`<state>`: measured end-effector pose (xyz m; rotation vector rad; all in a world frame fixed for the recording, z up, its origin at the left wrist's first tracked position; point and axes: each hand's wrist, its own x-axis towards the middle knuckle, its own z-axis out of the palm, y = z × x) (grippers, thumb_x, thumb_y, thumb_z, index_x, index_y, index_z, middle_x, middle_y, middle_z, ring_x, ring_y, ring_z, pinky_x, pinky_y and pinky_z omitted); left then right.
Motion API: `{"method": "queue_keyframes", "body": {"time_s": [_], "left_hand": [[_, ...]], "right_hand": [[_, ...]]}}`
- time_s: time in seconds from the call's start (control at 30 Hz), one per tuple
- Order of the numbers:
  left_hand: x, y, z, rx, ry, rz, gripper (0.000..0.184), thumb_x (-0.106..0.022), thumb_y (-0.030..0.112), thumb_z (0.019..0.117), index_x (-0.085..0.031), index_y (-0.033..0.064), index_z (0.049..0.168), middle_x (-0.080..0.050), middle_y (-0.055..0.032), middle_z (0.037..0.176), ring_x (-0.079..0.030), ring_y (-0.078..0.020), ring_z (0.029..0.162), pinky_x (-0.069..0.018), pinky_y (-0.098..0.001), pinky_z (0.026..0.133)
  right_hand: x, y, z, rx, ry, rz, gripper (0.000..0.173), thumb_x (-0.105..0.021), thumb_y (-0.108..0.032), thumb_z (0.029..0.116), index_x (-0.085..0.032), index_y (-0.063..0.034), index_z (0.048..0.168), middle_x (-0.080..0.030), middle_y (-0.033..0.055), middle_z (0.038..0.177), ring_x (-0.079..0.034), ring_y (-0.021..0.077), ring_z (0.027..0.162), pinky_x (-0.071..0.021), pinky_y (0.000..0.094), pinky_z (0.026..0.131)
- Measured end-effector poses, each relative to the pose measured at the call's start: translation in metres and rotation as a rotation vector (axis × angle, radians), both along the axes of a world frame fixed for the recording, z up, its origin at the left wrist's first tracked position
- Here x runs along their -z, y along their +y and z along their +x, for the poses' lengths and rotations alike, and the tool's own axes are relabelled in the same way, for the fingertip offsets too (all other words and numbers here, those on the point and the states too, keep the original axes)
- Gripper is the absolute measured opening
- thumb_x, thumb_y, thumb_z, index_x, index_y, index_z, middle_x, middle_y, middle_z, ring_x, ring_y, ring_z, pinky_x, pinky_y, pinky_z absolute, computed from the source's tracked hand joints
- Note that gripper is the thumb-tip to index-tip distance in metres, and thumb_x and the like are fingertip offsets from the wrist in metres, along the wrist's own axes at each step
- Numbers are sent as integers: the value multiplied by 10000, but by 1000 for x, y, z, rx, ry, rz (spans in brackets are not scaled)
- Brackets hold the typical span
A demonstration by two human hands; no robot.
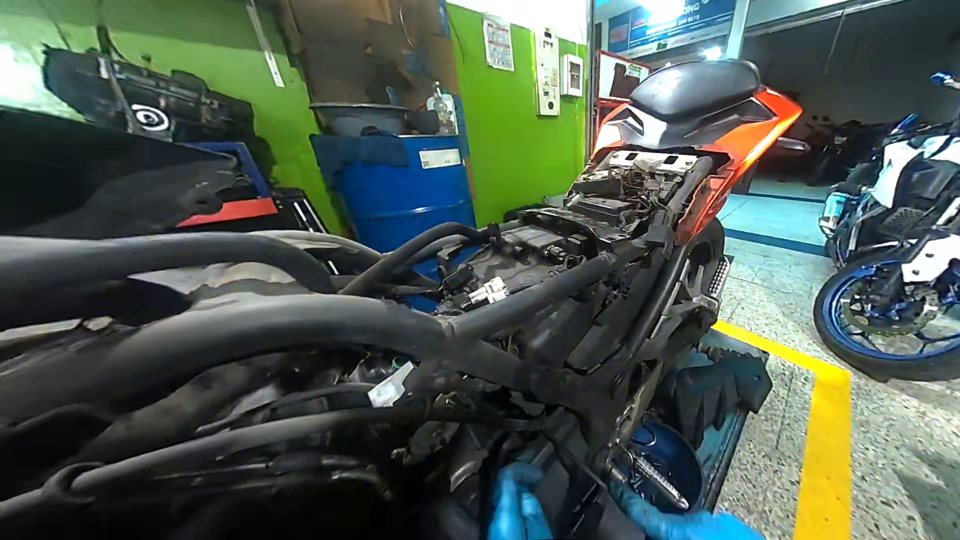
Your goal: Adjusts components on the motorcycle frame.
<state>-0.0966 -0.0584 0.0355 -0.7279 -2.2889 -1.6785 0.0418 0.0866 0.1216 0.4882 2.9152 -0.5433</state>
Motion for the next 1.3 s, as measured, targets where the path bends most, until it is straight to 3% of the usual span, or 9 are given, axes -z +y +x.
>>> {"method": "queue_keyframes", "body": {"time_s": [0.27,0.33,0.43,0.57,0.67,0.77,0.93,1.07,1.3], "left_hand": [[-31,16,9,-129,19,-572,370,-457,5,999,-667,7,1305,-635,-203,1379,-680,-371,1175,-559,-508,959],[-39,18,9,-114,9,-692,376,-463,32,1007,-665,51,1324,-619,-179,1413,-701,-368,1128,-577,-514,905],[-36,21,8,-106,90,-822,401,-450,79,1028,-643,92,1380,-599,-118,1463,-715,-308,1129,-594,-451,887],[-32,25,9,-39,25,-903,467,-436,26,1025,-569,133,1459,-444,-41,1609,-723,-297,1101,-593,-447,862],[-22,24,8,-69,68,-731,429,-451,9,1010,-623,100,1391,-557,-77,1515,-729,-316,1093,-598,-465,860],[-26,21,2,60,-108,-522,458,-372,14,1018,-577,86,1421,-603,-122,1444,-641,-316,1247,-511,-525,1032],[-4,21,-2,81,-40,-397,451,-388,-35,959,-648,69,1312,-526,-133,1527,-617,-309,1288,-515,-508,1032],[9,24,-1,6,101,-389,408,-423,-45,957,-656,9,1288,-534,-157,1518,-645,-341,1256,-554,-508,980],[24,22,3,-110,290,-354,350,-445,-27,997,-675,-49,1260,-616,-200,1416,-660,-323,1242,-551,-447,1003]], "right_hand": [[-97,-8,-44,-95,-333,234,378,-533,-205,1015,-600,-184,1387,-700,201,1119,-668,440,1052,-519,644,791],[-79,-17,-44,-41,-279,309,400,-494,-141,1031,-558,-125,1426,-702,226,1110,-679,461,1040,-537,633,785],[-33,-9,-28,20,-104,295,517,-495,-172,1009,-495,-231,1523,-734,219,977,-714,467,903,-547,635,702],[-62,1,-18,3,-255,222,565,-500,-237,1014,-431,-387,1555,-725,198,1064,-688,449,997,-522,644,773],[-86,3,-22,-80,-288,210,529,-508,-240,1018,-479,-366,1531,-716,175,1108,-675,425,1033,-517,635,791],[-90,11,-33,-108,-297,138,478,-490,-231,1031,-517,-301,1503,-698,164,1190,-655,408,1113,-509,642,847],[-43,30,-22,-45,-126,-235,451,-464,-246,1047,-558,-249,1489,-683,132,1299,-638,320,1208,-477,588,995],[19,19,-13,80,84,-606,466,-465,-241,1039,-558,-170,1490,-707,165,1112,-664,279,895,-506,535,844],[76,-38,-9,193,347,-405,485,-432,-211,1058,-506,-186,1537,-766,183,1006,-737,387,829,-555,618,725]]}}
